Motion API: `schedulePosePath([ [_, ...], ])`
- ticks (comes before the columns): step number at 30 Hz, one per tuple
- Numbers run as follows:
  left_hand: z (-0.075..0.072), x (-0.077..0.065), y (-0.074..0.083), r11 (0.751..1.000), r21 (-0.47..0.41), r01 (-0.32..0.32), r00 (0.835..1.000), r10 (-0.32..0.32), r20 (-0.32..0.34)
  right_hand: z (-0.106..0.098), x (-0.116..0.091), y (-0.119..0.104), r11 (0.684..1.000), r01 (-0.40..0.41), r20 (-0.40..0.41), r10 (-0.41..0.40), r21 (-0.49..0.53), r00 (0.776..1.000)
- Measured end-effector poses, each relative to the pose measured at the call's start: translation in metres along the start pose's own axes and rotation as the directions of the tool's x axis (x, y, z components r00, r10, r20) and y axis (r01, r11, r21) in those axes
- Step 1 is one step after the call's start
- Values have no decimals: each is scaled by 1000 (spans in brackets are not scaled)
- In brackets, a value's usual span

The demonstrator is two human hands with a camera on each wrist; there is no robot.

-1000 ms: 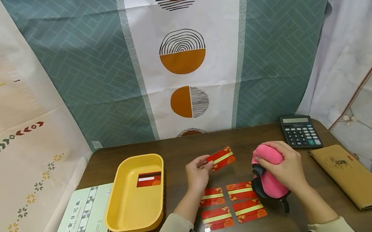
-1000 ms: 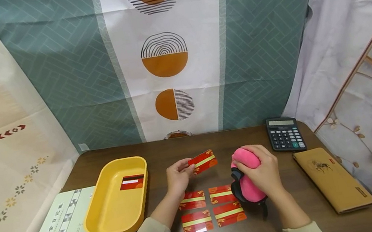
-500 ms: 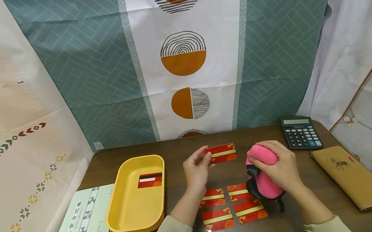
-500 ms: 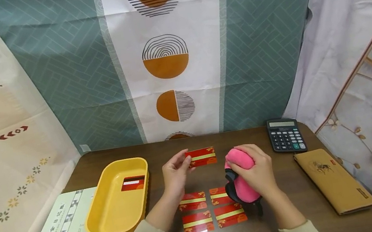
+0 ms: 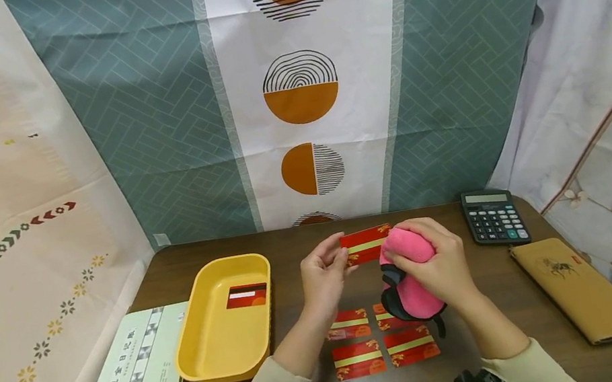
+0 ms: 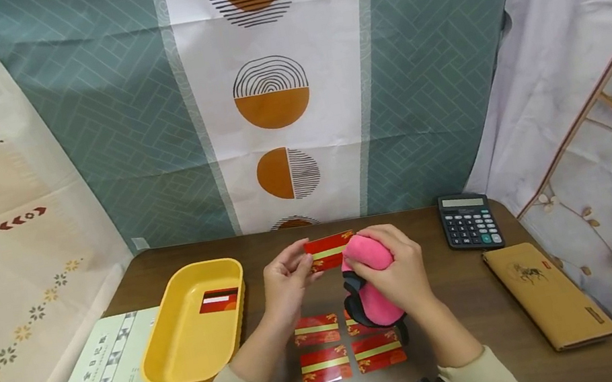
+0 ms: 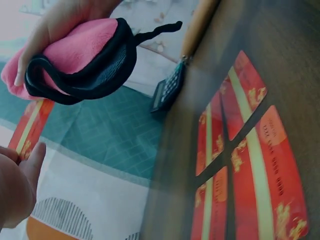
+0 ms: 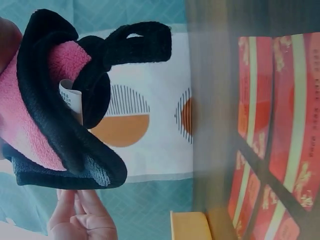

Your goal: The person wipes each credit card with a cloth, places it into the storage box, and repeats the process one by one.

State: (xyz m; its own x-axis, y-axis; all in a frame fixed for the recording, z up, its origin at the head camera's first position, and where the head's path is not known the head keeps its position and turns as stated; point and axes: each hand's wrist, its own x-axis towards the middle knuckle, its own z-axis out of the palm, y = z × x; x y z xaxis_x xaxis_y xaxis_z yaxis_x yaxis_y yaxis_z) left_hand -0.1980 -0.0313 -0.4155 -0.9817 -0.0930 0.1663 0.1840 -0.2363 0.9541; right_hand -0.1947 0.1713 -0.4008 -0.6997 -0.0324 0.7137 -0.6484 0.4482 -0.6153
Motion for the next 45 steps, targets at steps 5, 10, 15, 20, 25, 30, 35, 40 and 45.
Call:
schedulePosePath([
  [5,-4,-1,13,999,12,-53,994,51,101,4,6,-4,999,32,-35,-33,-25,999],
  [10,-5,-2,18,996,40,-75,982,67,174,10,8,-7,995,56,-70,-62,-87,996],
  [15,-5,-1,19,990,74,-119,975,102,198,20,11,-12,989,75,-91,-87,-128,992],
  [20,-4,-2,19,976,129,-177,961,143,236,31,12,-22,988,125,-56,-130,-93,990],
  [25,-3,-3,19,960,193,-202,959,154,238,36,9,-29,986,160,-11,-160,-47,987],
  [30,-6,-3,20,971,158,-179,967,144,210,30,11,-25,987,120,-78,-128,-107,989],
  [35,-5,-3,22,975,140,-175,965,142,219,26,13,-20,988,80,-125,-97,-134,987],
  [40,0,-6,20,962,194,-194,964,151,219,32,10,-25,991,122,-41,-125,-53,991],
  [45,-1,-6,20,954,213,-211,962,164,217,34,9,-29,989,142,-29,-144,-45,989],
])
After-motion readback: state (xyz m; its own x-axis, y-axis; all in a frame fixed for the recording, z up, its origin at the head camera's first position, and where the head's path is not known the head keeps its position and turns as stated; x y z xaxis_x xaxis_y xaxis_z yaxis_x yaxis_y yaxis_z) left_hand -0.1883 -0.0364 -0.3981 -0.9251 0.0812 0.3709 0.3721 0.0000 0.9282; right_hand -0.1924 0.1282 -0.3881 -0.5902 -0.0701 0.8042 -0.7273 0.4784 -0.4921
